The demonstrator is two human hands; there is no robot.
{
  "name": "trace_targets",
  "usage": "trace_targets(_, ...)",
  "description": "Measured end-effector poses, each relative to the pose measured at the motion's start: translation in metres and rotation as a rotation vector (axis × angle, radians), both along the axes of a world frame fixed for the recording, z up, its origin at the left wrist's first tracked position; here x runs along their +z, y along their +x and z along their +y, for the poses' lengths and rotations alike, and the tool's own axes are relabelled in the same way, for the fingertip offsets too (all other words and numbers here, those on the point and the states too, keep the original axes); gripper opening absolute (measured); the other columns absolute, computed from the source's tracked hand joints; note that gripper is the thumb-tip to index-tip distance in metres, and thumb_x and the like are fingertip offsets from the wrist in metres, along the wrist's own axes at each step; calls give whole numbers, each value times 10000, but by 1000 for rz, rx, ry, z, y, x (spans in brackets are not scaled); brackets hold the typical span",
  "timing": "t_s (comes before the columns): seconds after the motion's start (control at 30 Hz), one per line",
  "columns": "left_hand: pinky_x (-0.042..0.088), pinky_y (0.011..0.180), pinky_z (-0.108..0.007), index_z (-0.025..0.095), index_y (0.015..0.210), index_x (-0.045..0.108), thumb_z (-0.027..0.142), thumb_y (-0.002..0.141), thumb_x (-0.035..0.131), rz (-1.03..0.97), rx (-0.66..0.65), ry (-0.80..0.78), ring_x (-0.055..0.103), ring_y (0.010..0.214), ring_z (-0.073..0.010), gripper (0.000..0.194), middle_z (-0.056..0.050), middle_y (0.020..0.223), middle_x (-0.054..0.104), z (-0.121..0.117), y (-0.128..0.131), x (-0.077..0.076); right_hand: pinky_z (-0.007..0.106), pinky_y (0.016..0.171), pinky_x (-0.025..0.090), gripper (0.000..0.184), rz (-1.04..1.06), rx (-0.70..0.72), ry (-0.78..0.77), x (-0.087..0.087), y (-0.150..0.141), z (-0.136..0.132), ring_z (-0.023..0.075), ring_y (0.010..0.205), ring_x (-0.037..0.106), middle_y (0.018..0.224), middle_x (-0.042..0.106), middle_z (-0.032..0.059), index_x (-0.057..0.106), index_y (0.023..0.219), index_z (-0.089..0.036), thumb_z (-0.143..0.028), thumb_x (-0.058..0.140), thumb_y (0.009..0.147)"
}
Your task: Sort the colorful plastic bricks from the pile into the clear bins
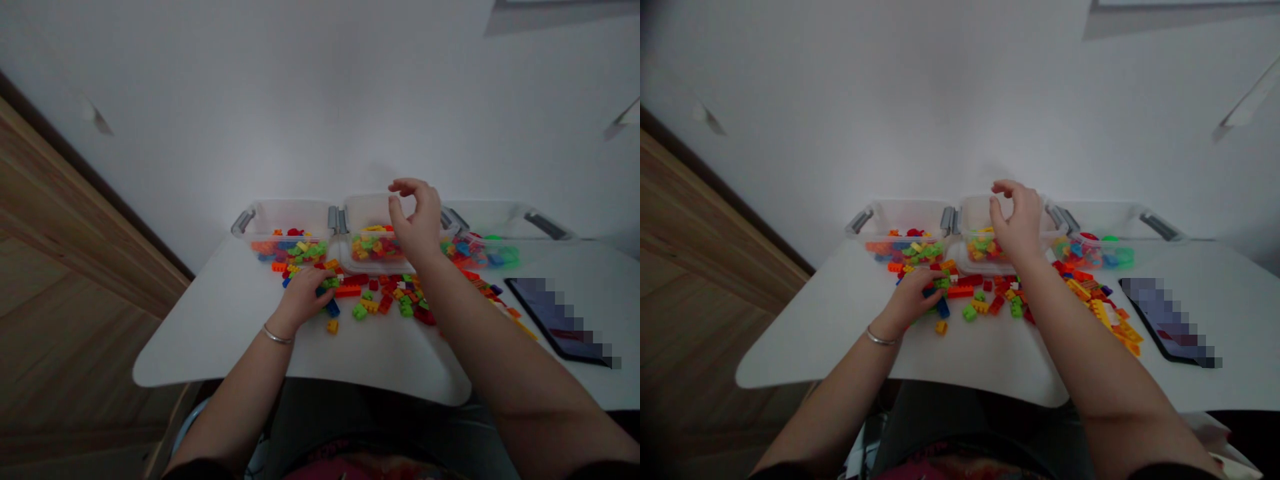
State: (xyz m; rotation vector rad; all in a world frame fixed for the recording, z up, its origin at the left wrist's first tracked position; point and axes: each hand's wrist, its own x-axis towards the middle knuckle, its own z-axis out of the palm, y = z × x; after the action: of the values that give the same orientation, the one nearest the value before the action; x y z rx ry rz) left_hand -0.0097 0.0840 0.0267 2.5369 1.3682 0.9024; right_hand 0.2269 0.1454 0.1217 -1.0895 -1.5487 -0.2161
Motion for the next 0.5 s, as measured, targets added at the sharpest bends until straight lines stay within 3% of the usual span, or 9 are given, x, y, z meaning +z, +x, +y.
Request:
trace_targets(0.07,502,889,-395,202,1059,632,231,829,630,-6,-13,23,630,981,-234,231,-70,1015,687,1,-1,-1,447,931,437,269,94,58,111,-7,-10,-21,223,974,586,1084,644,73,551,1145,-241,-307,485,892)
trace_targets(0.13,506,877,-392,195,1060,622,231,821,644,-23,-3,27,631,977,-234,243,-73,1020,685,2,-1,-2,418,880,471,285,141,149,127,-23,-21,-41,213,952,589,1066,633,70,525,1169,-247,-297,501,890)
trace_targets(0.33,513,813,-353,198,971,602,240,794,689,-77,32,20,632,907,-209,202,-45,948,674,2,-1,-4,420,860,488,269,-31,279,-101,-85,-39,-64,236,961,598,1029,662,81,577,1107,-227,-242,572,838)
trace_targets(0.5,507,813,-363,202,973,609,262,793,714,-33,-15,27,628,904,-215,216,-45,937,673,3,-1,-3,423,926,466,246,-229,445,-203,-100,-38,-61,230,1006,615,1048,698,65,621,1058,-226,-207,609,814)
